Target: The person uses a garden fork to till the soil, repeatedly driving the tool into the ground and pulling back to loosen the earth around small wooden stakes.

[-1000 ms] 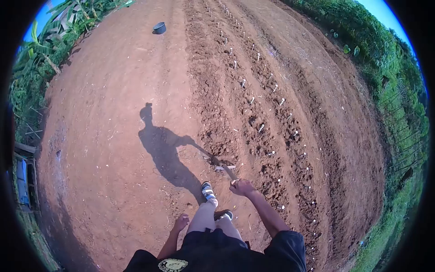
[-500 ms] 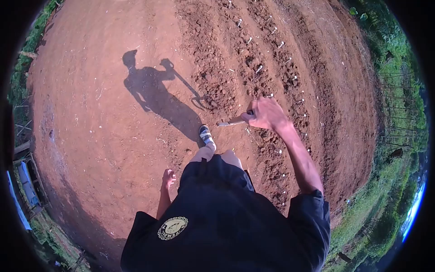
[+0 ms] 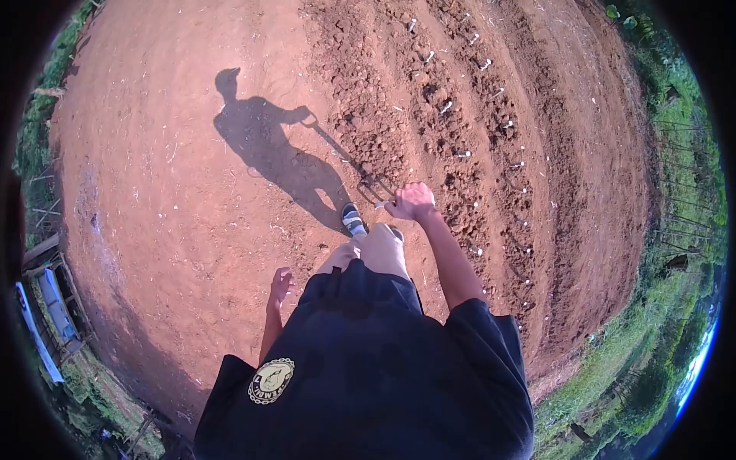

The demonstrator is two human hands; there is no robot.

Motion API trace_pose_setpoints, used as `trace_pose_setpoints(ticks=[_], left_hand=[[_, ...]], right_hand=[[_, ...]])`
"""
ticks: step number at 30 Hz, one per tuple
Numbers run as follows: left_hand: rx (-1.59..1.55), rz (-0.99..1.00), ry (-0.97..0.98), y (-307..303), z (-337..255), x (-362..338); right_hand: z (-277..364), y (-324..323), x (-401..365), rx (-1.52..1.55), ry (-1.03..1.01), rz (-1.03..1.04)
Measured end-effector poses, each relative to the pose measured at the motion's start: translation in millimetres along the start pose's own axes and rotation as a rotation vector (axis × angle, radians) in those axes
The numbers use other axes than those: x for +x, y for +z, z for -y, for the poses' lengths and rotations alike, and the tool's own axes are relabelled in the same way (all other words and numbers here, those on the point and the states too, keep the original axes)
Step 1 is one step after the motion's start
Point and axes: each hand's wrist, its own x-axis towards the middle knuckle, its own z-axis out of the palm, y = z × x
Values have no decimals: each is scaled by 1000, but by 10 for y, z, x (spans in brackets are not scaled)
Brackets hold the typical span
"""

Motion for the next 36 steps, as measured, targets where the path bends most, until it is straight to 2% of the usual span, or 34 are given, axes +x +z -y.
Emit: trace_pose_setpoints(ticks=[2, 4, 6, 7, 9, 11, 13, 14, 16, 18, 20, 22, 26, 27, 30, 31, 33, 34, 36], left_hand=[[-42, -42, 27, 36, -186, -75], [-92, -75, 46, 95, -197, -160], [-171, -135, 68, 195, -173, -256], [-195, -147, 78, 263, -136, -303], [-221, -133, -92, 396, 26, -482], [-218, -125, -123, 541, 279, -685], [-191, -67, -180, 755, 660, -727], [-198, -64, -185, 864, 790, -811], [-189, -61, -310, 1044, 983, -958], [-193, -45, -346, 1221, 1223, -1048], [-315, -23, -316, 1376, 1473, -1085], [-318, -8, -336, 1428, 1514, -1161], [-406, -20, -292, 1452, 1615, -1295], [-429, -28, -282, 1400, 1604, -1236], [-524, -17, -216, 1192, 1571, -1094], [-296, 1, -188, 1095, 1486, -1101], [-178, -38, -163, 943, 1039, -1228], [-684, -83, -303, 1056, 1644, -856], [-568, -102, -206, 764, 1419, -834]], right_hand=[[-53, 28, -5, -17, -53, -49], [-88, 87, -33, -7, -46, 13], [-108, 203, -177, 49, -206, 74], [-100, 147, -282, 79, -211, 109], [-122, 81, -402, 75, -185, 39], [-81, -77, -640, 69, -200, 48], [-99, -423, -767, 93, -142, -69], [-90, -591, -859, 87, -144, -63], [-62, -800, -999, 155, -91, -43], [-63, -698, -1054, 104, -101, -38], [30, -592, -1080, 78, -208, -178], [56, -304, -914, 67, -205, -107], [114, 438, -557, 82, -81, -57], [177, 459, -479, 96, -20, -68], [90, 426, -383, 164, -29, -54], [77, 439, -329, 152, 18, -19], [92, 455, -322, 156, 49, -31], [103, 429, -315, 163, 69, -33], [95, 389, -252, 103, 96, 55]])
